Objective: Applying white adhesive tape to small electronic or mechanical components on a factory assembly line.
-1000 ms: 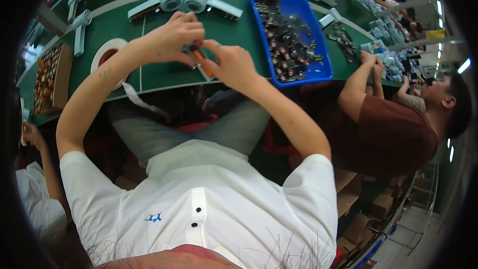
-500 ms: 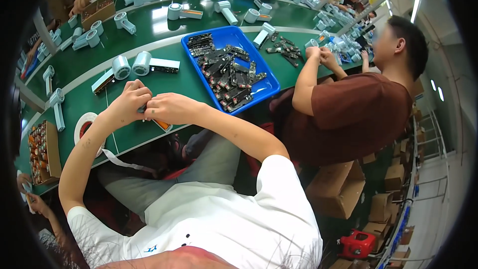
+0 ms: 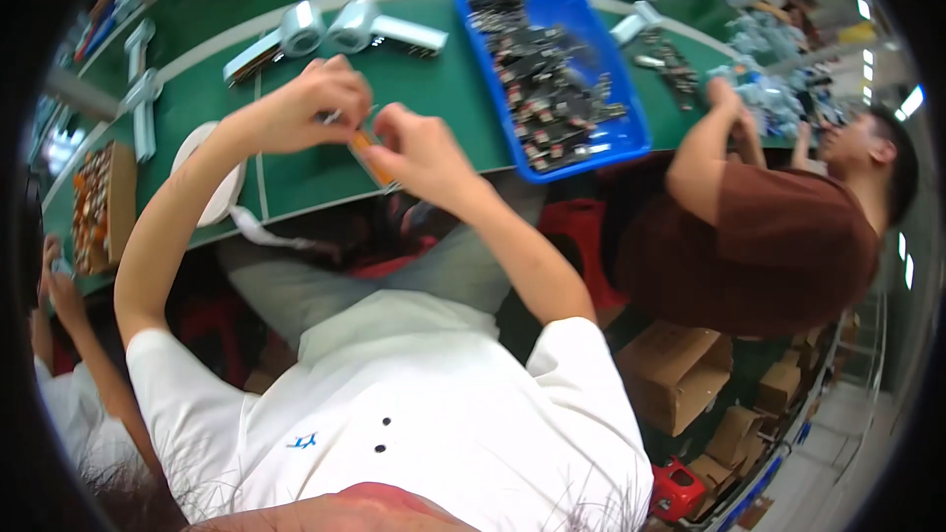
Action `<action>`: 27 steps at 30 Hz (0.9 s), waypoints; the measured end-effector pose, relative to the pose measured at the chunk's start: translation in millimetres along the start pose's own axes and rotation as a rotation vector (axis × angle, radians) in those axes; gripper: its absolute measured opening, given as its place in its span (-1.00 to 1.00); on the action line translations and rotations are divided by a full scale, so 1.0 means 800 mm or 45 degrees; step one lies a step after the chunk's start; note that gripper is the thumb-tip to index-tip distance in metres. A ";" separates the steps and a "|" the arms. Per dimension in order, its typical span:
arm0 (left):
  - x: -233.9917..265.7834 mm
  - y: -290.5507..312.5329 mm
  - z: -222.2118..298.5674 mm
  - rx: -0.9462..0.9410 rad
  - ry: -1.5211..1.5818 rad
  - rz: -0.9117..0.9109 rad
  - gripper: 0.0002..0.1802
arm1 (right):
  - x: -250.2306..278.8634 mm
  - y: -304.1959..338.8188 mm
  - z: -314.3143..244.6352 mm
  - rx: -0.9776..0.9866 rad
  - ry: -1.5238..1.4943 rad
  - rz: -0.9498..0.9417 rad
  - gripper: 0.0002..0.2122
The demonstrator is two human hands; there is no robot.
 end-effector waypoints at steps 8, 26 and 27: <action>0.002 -0.028 0.004 0.406 -0.097 -0.175 -0.87 | 0.004 0.000 -0.009 -0.287 0.037 -0.152 -0.83; 0.017 -0.061 0.007 0.613 -0.050 -0.698 -0.79 | -0.006 -0.005 -0.009 -0.264 0.053 -0.221 -0.80; 0.015 -0.060 0.008 0.634 -0.059 -0.686 -0.79 | -0.007 0.000 -0.007 -0.243 0.085 -0.192 -0.79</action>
Point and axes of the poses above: each hand's wrist, its own y-axis away from the middle knuckle, its own x-axis out of the back of the hand, z = x × y, the point moved 3 cm from there along -y, towards the middle knuckle, and after that the axes turned 8 degrees about -z, right-handed, at the moved point
